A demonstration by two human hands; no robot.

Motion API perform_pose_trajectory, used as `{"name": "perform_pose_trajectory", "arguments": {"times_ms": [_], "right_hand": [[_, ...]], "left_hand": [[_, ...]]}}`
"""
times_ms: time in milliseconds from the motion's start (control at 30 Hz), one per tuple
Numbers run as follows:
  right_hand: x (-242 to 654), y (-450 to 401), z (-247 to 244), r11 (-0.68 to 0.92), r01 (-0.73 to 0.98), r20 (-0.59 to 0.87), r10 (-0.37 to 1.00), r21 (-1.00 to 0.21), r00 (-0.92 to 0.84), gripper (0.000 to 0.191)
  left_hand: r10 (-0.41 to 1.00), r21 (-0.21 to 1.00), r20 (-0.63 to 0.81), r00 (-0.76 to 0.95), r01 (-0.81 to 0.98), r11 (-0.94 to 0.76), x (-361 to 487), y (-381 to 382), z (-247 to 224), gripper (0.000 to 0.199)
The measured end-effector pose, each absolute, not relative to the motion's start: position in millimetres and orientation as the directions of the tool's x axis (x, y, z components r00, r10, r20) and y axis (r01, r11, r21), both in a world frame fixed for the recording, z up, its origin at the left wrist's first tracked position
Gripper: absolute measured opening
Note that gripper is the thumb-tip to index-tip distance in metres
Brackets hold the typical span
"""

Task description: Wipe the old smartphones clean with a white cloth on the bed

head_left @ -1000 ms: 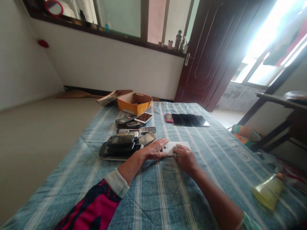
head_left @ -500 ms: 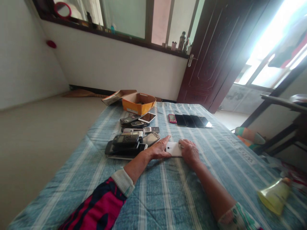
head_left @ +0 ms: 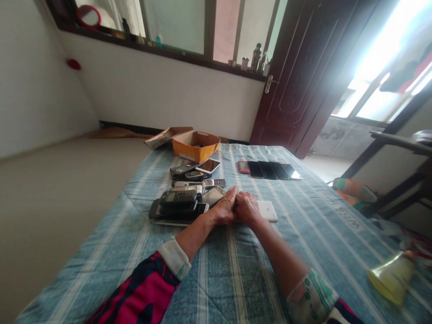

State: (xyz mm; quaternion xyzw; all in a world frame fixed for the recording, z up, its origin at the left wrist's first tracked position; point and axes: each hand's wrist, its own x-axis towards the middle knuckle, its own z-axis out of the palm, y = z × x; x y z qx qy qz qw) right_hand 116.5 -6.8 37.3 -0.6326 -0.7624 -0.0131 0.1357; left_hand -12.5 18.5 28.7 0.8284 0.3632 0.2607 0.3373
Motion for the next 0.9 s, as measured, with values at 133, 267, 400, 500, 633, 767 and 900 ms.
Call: {"name": "perform_pose_trajectory", "arguments": {"times_ms": [133,267,400,500,633,767,900], "right_hand": [[120,-7,40,0.231,0.961,0.231,0.954,-0.154,-0.192,0.023],[139,-11,40,0.200,0.968,0.245,0.956,-0.149,-0.160,0.026],[166,-18,38,0.107,0.984,0.265,0.962,-0.141,-0.067,0.028],[188,-25,35,0.024,0.990,0.271,0.962,-0.140,0.015,0.028],[204,-36,32,-0.064,0.989,0.273,0.957,-0.133,0.098,0.025],[201,-47,31,-0.094,0.990,0.274,0.954,-0.106,0.120,0.022],[193,-60,32,-0.137,0.990,0.255,0.957,-0.019,0.138,0.022]], "left_hand": [[0.779,0.733,0.178,0.602,0.447,-0.513,-14,19,29,0.112],[0.775,0.747,0.135,0.617,0.451,-0.489,-15,20,28,0.113],[0.774,0.763,0.100,0.625,0.452,-0.463,-15,18,30,0.109],[0.777,0.758,0.091,0.623,0.462,-0.459,-16,16,33,0.107],[0.772,0.762,0.089,0.630,0.456,-0.460,-16,15,34,0.104],[0.768,0.760,0.087,0.635,0.456,-0.463,-17,16,35,0.103],[0.770,0.749,0.090,0.632,0.467,-0.471,-17,16,35,0.102]]}}
